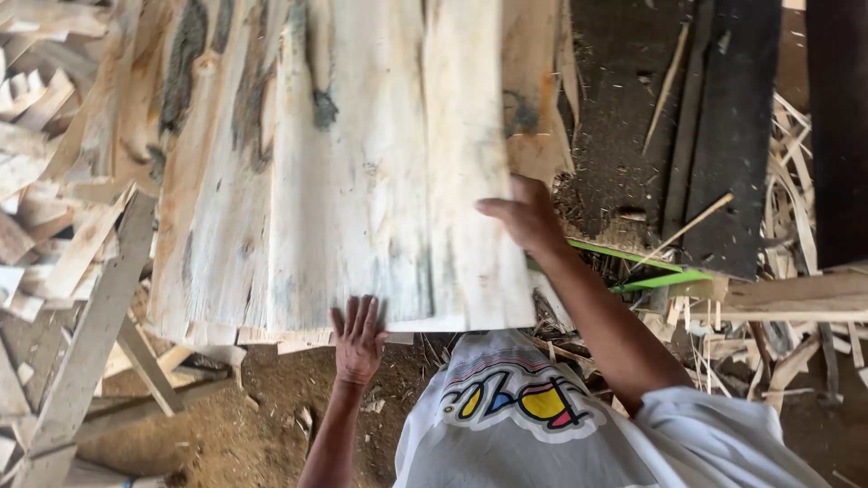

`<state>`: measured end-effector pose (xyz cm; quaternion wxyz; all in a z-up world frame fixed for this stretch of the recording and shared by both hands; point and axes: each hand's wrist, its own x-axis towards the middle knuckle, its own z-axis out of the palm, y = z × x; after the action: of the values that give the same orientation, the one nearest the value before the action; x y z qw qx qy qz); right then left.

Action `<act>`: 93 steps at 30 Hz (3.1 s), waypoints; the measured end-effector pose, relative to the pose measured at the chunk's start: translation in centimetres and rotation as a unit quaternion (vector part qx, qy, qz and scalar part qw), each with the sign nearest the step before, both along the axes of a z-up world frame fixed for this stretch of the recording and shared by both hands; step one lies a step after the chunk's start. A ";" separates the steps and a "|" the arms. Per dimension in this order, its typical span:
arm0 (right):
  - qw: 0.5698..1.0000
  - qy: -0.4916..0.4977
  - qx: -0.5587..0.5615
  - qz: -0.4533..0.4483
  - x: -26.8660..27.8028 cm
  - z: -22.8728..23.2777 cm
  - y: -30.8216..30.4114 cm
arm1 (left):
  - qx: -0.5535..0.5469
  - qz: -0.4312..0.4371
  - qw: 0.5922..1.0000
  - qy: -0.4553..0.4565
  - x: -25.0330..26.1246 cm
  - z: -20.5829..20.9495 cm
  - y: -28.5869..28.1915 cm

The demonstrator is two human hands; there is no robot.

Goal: Cutting and trimming thin sheets of wood veneer using a manual shear machine in a workshop environment.

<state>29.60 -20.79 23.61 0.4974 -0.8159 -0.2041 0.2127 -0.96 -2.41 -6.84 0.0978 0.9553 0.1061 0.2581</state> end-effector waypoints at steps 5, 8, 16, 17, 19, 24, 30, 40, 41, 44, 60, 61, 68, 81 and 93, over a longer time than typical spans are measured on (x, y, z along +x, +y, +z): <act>0.993 -0.064 -0.053 0.079 -4.0 4.8 4.4 | -0.029 0.041 0.999 -0.020 -0.3 0.8 -1.1; 0.988 -0.069 0.059 0.127 -4.1 1.7 5.1 | -0.055 0.080 0.995 -0.030 -0.1 0.8 -2.1; 0.991 -0.023 0.102 0.086 -2.2 1.6 5.2 | -0.086 0.115 0.983 -0.115 1.3 1.5 -1.4; 0.995 -0.003 0.077 0.063 -1.6 1.4 4.9 | -0.092 0.114 0.979 -0.141 1.7 1.6 -1.2; 0.994 0.034 0.096 0.038 -0.5 0.5 3.7 | -0.104 0.142 0.971 -0.164 1.9 0.9 0.6; 0.992 0.100 0.063 -0.031 1.6 -2.9 0.9 | -0.155 0.252 0.942 -0.156 2.3 3.5 3.7; 0.991 0.100 -0.017 -0.093 4.1 -7.8 -0.9 | -0.095 0.194 0.967 -0.135 1.0 5.0 3.2; 0.980 0.125 -0.039 -0.147 5.2 -11.0 -1.6 | -0.202 0.144 0.918 0.308 11.2 14.1 -3.9; 0.983 0.117 -0.041 -0.132 5.5 -11.3 -1.9 | -0.209 0.156 0.902 0.345 12.8 14.5 -4.4; 0.987 0.093 -0.035 -0.126 4.6 -9.0 -1.4 | -0.163 0.206 0.944 0.201 14.9 12.2 -4.6; 0.978 0.064 -0.083 -0.178 9.1 -6.6 -14.3 | -0.427 0.006 0.899 -0.094 8.0 22.6 6.6; 0.980 0.062 -0.072 -0.176 10.1 -8.2 -15.8 | -0.420 -0.014 0.900 -0.118 5.7 24.3 8.1; 0.954 0.037 -0.170 -0.243 12.5 -15.0 -24.2 | -0.303 0.196 0.923 -0.129 -10.1 26.6 19.0; 0.922 -0.025 -0.309 -0.232 9.7 -14.2 -26.5 | -0.245 0.592 0.739 -0.207 -9.3 -0.3 5.2; 0.950 -0.152 -0.246 -0.114 2.5 -17.8 -15.3 | -0.776 0.322 0.325 -0.433 -7.2 -5.6 -6.4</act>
<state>32.09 -36.08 5.85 0.2653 -0.9535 -0.1242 0.0712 -8.18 -8.83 -12.42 0.7364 0.0891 0.5000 0.4470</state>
